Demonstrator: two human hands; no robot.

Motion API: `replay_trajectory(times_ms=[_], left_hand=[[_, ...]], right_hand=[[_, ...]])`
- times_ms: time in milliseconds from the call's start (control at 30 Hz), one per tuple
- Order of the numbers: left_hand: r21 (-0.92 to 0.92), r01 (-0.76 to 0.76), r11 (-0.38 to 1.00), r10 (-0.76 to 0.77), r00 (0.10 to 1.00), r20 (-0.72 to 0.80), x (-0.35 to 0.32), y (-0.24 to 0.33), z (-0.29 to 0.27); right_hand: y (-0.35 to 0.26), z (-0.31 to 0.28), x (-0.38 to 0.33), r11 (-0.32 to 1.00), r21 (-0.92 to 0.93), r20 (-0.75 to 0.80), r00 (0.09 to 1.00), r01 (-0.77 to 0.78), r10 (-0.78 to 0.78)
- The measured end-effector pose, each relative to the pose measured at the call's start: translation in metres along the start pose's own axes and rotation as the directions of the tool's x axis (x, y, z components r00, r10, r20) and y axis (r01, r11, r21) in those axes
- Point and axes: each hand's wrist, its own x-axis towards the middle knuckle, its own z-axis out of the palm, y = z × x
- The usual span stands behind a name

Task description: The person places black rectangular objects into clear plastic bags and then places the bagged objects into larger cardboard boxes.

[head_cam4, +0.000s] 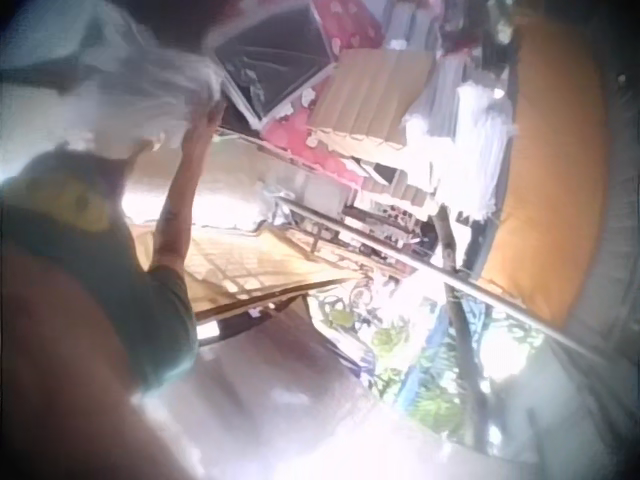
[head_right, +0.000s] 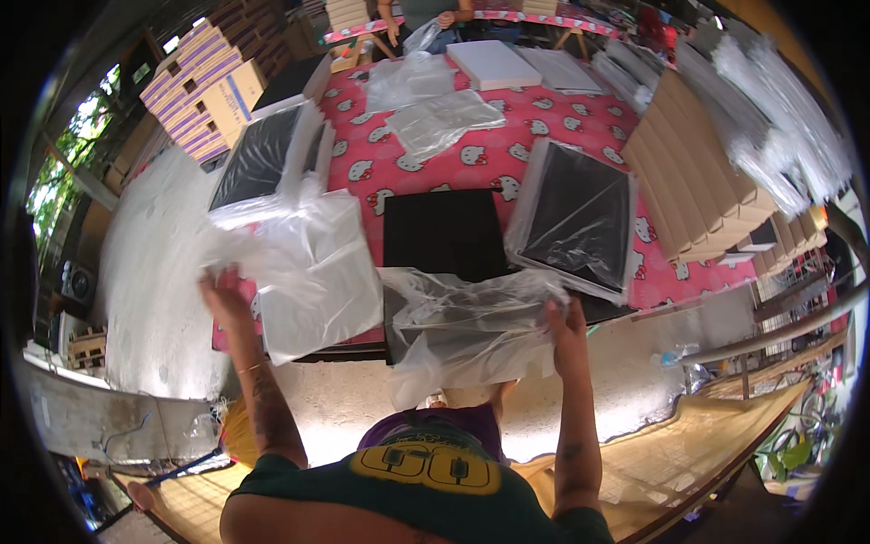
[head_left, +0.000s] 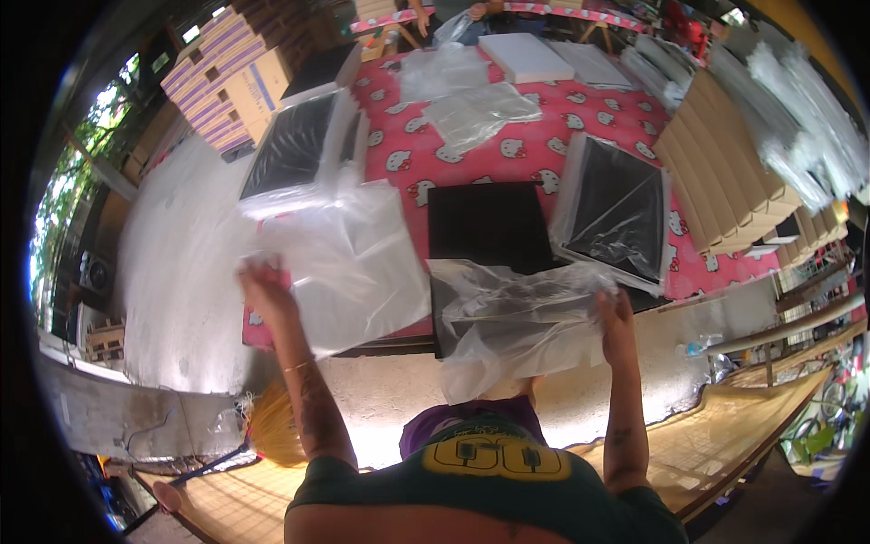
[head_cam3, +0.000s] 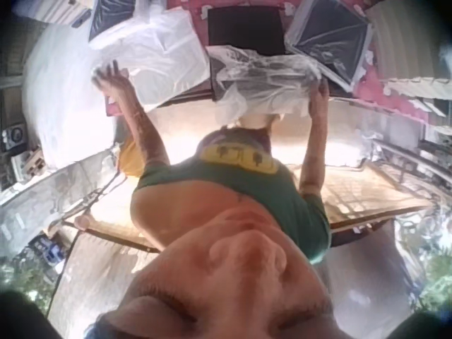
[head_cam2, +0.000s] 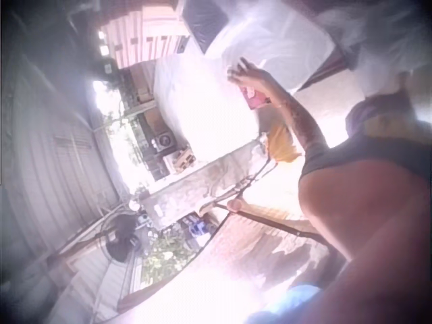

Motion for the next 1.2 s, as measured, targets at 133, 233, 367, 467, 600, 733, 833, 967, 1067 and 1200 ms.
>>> replay_trajectory(times_ms=[133, 233, 367, 467, 600, 733, 833, 967, 1067, 1200], left_hand=[[0.587, -0.742, 0.324, 0.829, 0.521, 0.201, -0.054, 0.032, 0.07], [0.624, -0.782, 0.0, 0.413, 0.568, 0.712, -0.028, -0.052, 0.019], [0.699, -0.714, -0.037, 0.047, 0.698, 0.715, -0.085, -0.111, 0.034], [0.49, -0.416, 0.766, -0.104, 0.673, 0.732, -0.189, -0.08, 0.091], [0.479, -0.289, 0.829, -0.217, 0.623, 0.751, -0.241, -0.063, 0.104], [0.429, -0.261, 0.865, -0.16, 0.667, 0.728, -0.24, -0.055, 0.081], [0.471, -0.35, 0.809, -0.099, 0.71, 0.697, -0.233, -0.044, 0.064], [0.507, -0.306, 0.806, -0.012, 0.848, 0.53, -0.19, -0.051, 0.037], [0.382, -0.416, 0.825, 0.023, 0.701, 0.713, -0.204, -0.035, 0.04], [0.26, -0.702, 0.663, 0.173, 0.481, 0.859, -0.212, -0.032, 0.022]], right_hand=[[0.023, -0.024, 0.03, 0.962, -0.271, 0.079, 0.996, -0.012, 0.034], [-0.005, 0.0, 0.038, 0.972, -0.208, 0.248, 0.955, -0.112, 0.163], [-0.031, 0.04, 0.023, 0.947, 0.059, 0.264, 0.919, -0.317, 0.291], [-0.043, 0.074, -0.002, 0.819, 0.256, 0.58, 0.76, -0.513, 0.295], [-0.041, 0.118, -0.046, 0.847, 0.314, 0.628, 0.763, -0.43, 0.154], [-0.013, 0.129, -0.076, 0.856, 0.399, 0.531, 0.844, -0.329, 0.077], [0.0, 0.129, -0.096, 0.842, 0.457, 0.507, 0.862, -0.288, 0.02], [0.001, 0.116, -0.105, 0.731, 0.602, 0.574, 0.811, -0.321, -0.117], [-0.027, 0.121, -0.127, 0.877, 0.367, 0.577, 0.815, -0.31, 0.047], [-0.006, 0.091, -0.097, 0.738, 0.504, 0.717, 0.694, -0.45, -0.066]])
